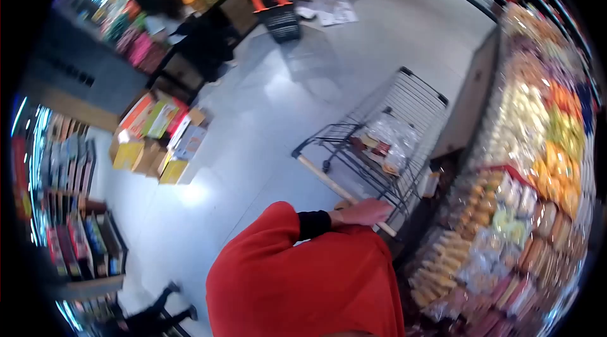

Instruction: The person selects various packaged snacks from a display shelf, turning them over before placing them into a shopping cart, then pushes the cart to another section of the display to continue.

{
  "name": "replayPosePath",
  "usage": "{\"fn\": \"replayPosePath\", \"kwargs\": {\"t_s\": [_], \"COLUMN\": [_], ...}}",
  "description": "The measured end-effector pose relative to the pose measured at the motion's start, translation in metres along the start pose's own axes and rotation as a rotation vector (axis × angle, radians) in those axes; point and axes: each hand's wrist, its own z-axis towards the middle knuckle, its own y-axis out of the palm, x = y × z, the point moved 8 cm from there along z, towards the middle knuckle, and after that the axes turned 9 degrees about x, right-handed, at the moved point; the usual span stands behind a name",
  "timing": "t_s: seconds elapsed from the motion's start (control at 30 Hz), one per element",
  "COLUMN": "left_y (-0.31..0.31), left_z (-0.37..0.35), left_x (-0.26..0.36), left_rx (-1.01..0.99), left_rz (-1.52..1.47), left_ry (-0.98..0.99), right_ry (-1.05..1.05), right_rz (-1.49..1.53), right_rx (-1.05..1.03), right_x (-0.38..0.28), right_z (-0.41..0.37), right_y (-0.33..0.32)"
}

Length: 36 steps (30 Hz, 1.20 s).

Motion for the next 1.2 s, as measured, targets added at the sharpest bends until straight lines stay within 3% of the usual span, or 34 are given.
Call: {"fn": "replayPosePath", "kwargs": {"t_s": [0.1,0.13,0.17,0.2,0.23,0.3,0.33,0.4,0.47,0.5,0.63,0.67,0.8,0.87,0.9,0.97,1.0,1.03,1.07,1.1,1.17,1.2], "left_y": [-0.003,-0.011,-0.007,-0.009,-0.015,-0.016,-0.015,-0.03,-0.043,-0.051,-0.076,-0.081,-0.101,-0.109,-0.111,-0.109,-0.107,-0.096,-0.085,-0.085,-0.078,-0.075], "left_z": [0.001,0.003,0.002,0.001,0.004,0.008,0.012,0.015,0.03,0.036,0.062,0.066,0.069,0.068,0.067,0.067,0.067,0.069,0.07,0.071,0.066,0.066], "left_x": [-0.005,0.007,-0.001,0.004,0.007,0.005,0.017,0.028,0.068,0.09,0.181,0.194,0.257,0.278,0.286,0.282,0.27,0.247,0.228,0.218,0.179,0.152], "left_rx": [0.087,0.015,0.058,0.07,0.097,0.096,0.049,0.047,0.021,0.027,-0.082,-0.095,-0.158,-0.218,-0.268,-0.197,-0.162,-0.171,-0.18,-0.156,-0.083,-0.055], "left_rz": [-0.047,-0.136,-0.221,-0.241,-0.256,-0.34,-0.342,-0.368,-0.454,-0.543,-0.66,-0.649,-0.822,-0.925,-0.996,-1.155,-1.144,-1.252,-1.363,-1.357,-1.192,-1.194], "left_ry": [-0.023,-0.111,-0.094,-0.048,-0.015,-0.022,0.014,-0.089,-0.071,-0.083,-0.013,-0.012,0.147,0.263,0.258,0.146,0.119,-0.023,-0.156,-0.167,-0.432,-0.475], "right_ry": [0.096,0.159,0.19,0.182,0.145,0.306,0.376,0.278,0.366,0.467,0.448,0.57,0.658,0.382,0.372,-0.071,-0.245,-0.258,-0.44,-0.611,-0.722,-0.732], "right_rz": [0.005,-0.03,0.058,-0.074,0.038,0.285,0.548,0.82,1.426,1.562,2.222,2.307,2.231,1.977,1.988,1.603,1.383,1.403,1.262,1.112,1.155,1.171], "right_rx": [0.003,0.016,0.191,0.268,0.407,0.363,0.393,0.507,0.288,0.17,-0.274,-0.392,-0.621,-0.424,-0.467,-0.072,0.015,-0.019,0.092,0.21,0.099,-0.016], "right_x": [0.028,0.035,0.018,0.01,0.001,-0.055,-0.054,-0.066,-0.099,-0.117,-0.215,-0.233,-0.284,-0.292,-0.302,-0.312,-0.321,-0.33,-0.342,-0.353,-0.369,-0.378], "right_z": [-0.006,-0.015,-0.034,-0.042,-0.048,-0.061,-0.067,-0.082,-0.091,-0.103,-0.138,-0.154,-0.166,-0.16,-0.163,-0.159,-0.16,-0.166,-0.173,-0.182,-0.196,-0.204], "right_y": [-0.007,-0.025,-0.062,-0.084,-0.107,-0.179,-0.181,-0.186,-0.165,-0.148,-0.097,-0.074,-0.081,-0.098,-0.099,-0.131,-0.142,-0.139,-0.147,-0.153,-0.135,-0.126]}}
